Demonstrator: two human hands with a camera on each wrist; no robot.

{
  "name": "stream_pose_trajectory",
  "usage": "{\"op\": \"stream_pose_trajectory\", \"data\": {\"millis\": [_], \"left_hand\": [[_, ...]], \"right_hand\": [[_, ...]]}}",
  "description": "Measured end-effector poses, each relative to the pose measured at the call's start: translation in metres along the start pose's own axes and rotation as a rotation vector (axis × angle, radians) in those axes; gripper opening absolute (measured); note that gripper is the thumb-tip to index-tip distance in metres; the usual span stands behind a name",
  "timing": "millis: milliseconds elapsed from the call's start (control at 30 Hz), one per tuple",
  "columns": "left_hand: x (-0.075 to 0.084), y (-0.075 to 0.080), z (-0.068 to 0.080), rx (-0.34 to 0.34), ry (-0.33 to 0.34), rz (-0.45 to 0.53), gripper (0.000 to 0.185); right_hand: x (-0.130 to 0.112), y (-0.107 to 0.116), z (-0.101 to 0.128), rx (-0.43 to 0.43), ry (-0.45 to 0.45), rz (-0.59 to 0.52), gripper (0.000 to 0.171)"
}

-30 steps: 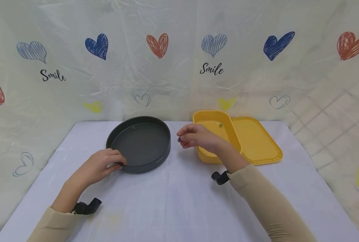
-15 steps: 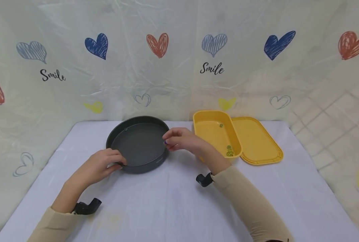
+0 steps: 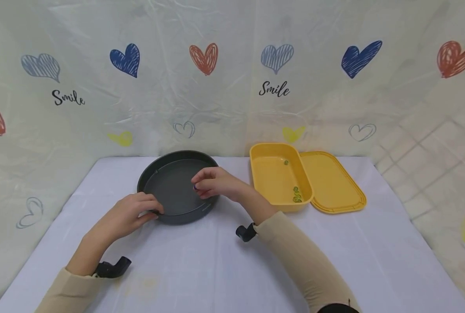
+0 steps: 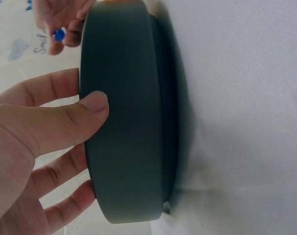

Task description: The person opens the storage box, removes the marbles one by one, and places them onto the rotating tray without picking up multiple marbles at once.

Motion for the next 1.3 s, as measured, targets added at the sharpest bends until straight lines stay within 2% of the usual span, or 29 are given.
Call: {"op": "stream_pose_trajectory", "data": {"millis": [167, 433, 600, 1033, 1300], "left_hand": [[-0.001, 0.0, 0.0, -0.002, 0.002, -0.006, 0.032], [-0.001, -0.001, 0.0, -0.005, 0.003, -0.01, 0.032], [-0.001, -0.002, 0.0, -0.013, 0.009, -0.012, 0.032], [0.001, 0.0, 0.0, -0.026, 0.009, -0.02, 0.028], [0.002, 0.0, 0.0, -0.03, 0.01, -0.019, 0.027]], "right_hand": [[0.002, -0.008, -0.01, -0.018, 0.007, 0.008, 0.017], [0.004, -0.019, -0.025, -0.034, -0.004, 0.061, 0.031], [0.005, -0.027, -0.031, -0.053, 0.004, 0.209, 0.026], [0.01, -0.037, -0.039, -0.121, 0.004, 0.76, 0.016], [0.009, -0.044, -0.037, -0.149, -0.034, 0.88, 0.01]]}}
Point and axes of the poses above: each hand's wrist, its own z-axis away from the middle knuckle, its own y-axis out of the back of the hand, x = y × z, the point moved 2 cm from there along -z, towards the middle knuckle, and after that the axes turned 11 degrees about -z, right-handed, at the moved point
